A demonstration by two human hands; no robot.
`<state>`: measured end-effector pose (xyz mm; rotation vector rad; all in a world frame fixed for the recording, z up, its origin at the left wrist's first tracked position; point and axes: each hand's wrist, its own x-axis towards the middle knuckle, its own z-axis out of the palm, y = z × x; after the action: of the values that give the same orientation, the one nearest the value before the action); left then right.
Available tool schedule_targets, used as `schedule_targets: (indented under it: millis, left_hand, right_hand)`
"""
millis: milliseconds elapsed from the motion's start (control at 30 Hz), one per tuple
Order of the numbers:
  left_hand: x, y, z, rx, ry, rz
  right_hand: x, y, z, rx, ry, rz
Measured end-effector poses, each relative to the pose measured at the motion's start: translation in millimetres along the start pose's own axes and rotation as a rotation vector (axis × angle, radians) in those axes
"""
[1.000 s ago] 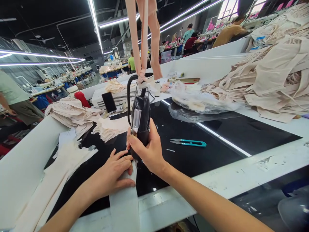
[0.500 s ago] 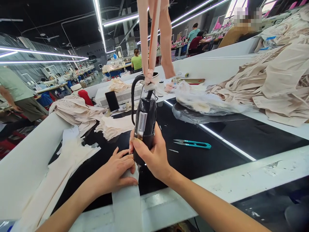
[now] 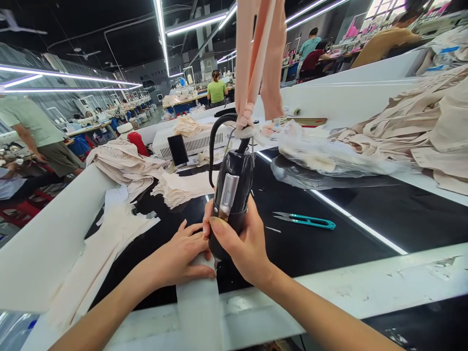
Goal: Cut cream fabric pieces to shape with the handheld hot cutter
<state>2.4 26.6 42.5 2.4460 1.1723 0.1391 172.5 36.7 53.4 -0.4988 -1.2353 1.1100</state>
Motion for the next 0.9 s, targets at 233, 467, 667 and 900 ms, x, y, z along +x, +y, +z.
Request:
schedule_targets:
  millis: [233, 467, 667, 900]
  left_hand:
    - [-10, 2, 7.0, 0.114, 0.127, 0.020]
    - [-50, 26, 48.0, 0.374, 0.460, -0.009]
    - [-60, 14, 54.2, 0.374, 0.420, 0.028]
    - [-70, -7, 36.0, 0.307, 0.311, 0.084]
  right_hand:
    - [1, -1, 0, 0.002, -0.011, -0.002]
    - [2, -6, 3, 0.054, -0.033, 0.015]
    - [9, -10, -1, 0.093, -0.013, 0.010]
    - [10, -6, -6, 0.063, -0.015, -0.024]
